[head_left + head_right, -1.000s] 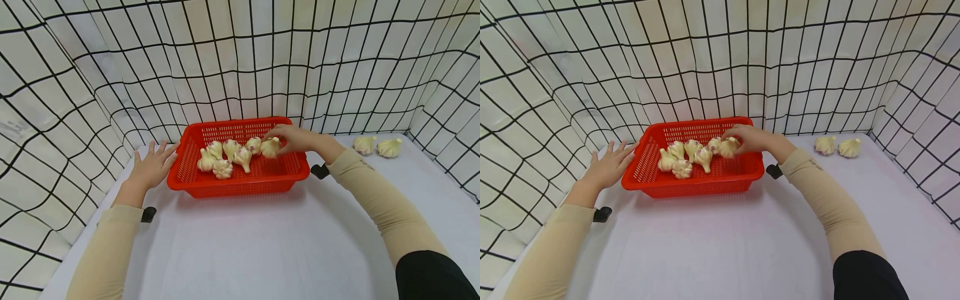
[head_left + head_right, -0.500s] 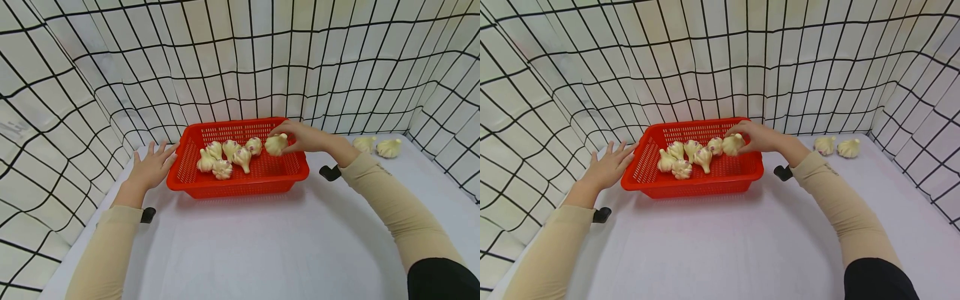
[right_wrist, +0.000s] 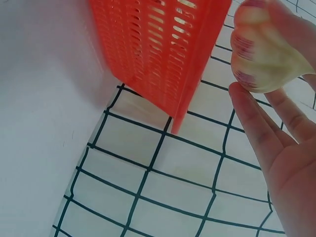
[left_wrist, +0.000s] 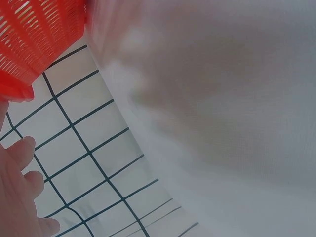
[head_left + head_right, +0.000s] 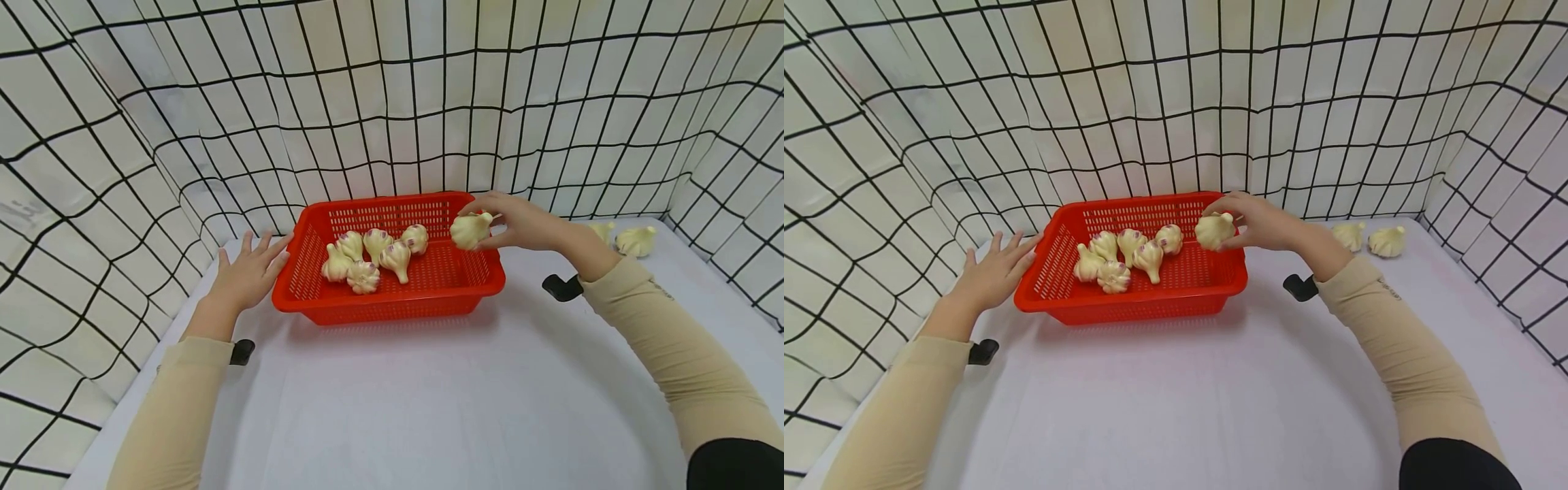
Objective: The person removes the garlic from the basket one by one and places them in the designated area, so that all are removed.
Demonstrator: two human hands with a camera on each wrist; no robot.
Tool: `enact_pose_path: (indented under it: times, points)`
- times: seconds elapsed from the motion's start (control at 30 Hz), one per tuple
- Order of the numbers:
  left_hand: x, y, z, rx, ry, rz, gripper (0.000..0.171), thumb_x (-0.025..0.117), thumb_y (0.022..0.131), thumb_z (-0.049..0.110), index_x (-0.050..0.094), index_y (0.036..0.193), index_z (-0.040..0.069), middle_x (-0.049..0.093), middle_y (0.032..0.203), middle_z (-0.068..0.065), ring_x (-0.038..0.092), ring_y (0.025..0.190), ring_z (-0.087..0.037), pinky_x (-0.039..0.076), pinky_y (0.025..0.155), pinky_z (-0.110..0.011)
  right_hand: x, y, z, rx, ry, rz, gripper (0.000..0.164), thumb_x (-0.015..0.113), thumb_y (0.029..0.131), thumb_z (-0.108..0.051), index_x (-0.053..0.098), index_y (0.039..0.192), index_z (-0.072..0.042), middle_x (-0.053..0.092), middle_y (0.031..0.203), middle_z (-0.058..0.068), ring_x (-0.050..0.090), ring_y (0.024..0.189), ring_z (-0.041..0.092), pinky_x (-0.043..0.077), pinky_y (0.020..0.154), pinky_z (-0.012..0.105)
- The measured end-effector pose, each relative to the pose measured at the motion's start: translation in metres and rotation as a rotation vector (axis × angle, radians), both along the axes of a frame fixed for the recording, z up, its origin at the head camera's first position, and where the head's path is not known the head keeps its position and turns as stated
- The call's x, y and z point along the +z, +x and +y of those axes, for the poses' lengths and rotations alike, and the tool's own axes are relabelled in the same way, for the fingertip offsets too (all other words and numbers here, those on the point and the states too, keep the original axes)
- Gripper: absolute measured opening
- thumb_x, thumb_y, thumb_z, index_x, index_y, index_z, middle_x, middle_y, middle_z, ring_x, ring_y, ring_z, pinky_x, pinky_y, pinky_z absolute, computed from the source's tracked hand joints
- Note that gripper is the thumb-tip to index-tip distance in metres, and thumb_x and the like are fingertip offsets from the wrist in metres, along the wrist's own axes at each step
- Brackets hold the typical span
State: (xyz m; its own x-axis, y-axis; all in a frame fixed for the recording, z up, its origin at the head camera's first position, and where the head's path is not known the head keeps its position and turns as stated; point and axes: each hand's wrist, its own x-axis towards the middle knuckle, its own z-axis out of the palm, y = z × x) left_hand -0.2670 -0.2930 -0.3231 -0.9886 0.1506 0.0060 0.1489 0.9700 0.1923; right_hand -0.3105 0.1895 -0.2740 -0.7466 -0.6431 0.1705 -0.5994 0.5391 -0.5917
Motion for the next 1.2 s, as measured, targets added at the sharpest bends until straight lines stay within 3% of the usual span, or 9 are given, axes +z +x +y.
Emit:
enact_pose_path:
  times: [0.2,0.33,0.43,0.57,0.87,1.2]
  points:
    - [0.001,0.000,0.001,-0.001,0.000,0.003,0.069,0.016,0.107,0.060,0.018,0.165,0.023,0.007,0.168,-0.026,-0.013,0.151,-0.050,-0.015,0.108,-0.078,0.001,0.005,0.011,-0.057,-0.070,-0.028,0.055,0.083,0.086,-0.005,0.061,0.137,-0.006,0.053,0.135,0.013,0.052,0.120,0.030,0.051,0.101,0.054]
    - [0.002,-0.001,0.002,0.000,-0.001,0.004,0.069,0.016,0.108,0.060,0.018,0.165,0.022,0.008,0.168,-0.026,-0.013,0.151,-0.050,-0.015,0.108,-0.078,-0.003,0.009,0.018,-0.099,-0.159,-0.079,0.057,0.080,0.089,-0.004,0.058,0.141,-0.006,0.051,0.138,0.011,0.054,0.117,0.030,0.055,0.098,0.040]
    - [0.002,-0.002,0.002,-0.004,0.000,0.006,0.069,0.016,0.108,0.059,0.018,0.165,0.022,0.008,0.168,-0.026,-0.014,0.151,-0.049,-0.015,0.108,-0.078,-0.005,0.011,0.024,-0.124,-0.196,-0.064,0.059,0.080,0.089,-0.004,0.057,0.143,-0.007,0.051,0.139,0.009,0.052,0.120,0.025,0.056,0.093,0.027]
    - [0.003,-0.003,0.002,-0.010,0.004,0.007,0.069,0.016,0.108,0.059,0.018,0.165,0.022,0.008,0.167,-0.026,-0.013,0.151,-0.050,-0.015,0.108,-0.078,-0.008,0.014,0.032,-0.161,-0.222,-0.049,0.061,0.081,0.089,-0.006,0.056,0.144,-0.009,0.052,0.138,0.008,0.053,0.116,0.025,0.054,0.088,0.019]
    - [0.002,-0.004,-0.002,-0.008,-0.011,-0.002,0.069,0.016,0.107,0.060,0.017,0.166,0.022,0.006,0.168,-0.026,-0.013,0.151,-0.051,-0.016,0.107,-0.078,-0.012,0.019,0.049,-0.257,-0.243,-0.092,0.066,0.080,0.090,-0.007,0.049,0.148,-0.007,0.046,0.149,0.011,0.055,0.121,0.035,0.054,0.086,0.018]
    - [0.001,-0.003,-0.001,-0.003,-0.022,-0.014,0.070,0.018,0.107,0.060,0.016,0.166,0.023,0.005,0.167,-0.026,-0.012,0.151,-0.052,-0.016,0.108,-0.077,-0.021,0.029,0.072,-0.422,-0.243,-0.069,0.066,0.081,0.092,-0.025,0.048,0.148,-0.012,0.047,0.147,0.010,0.056,0.124,0.033,0.050,0.080,0.014]
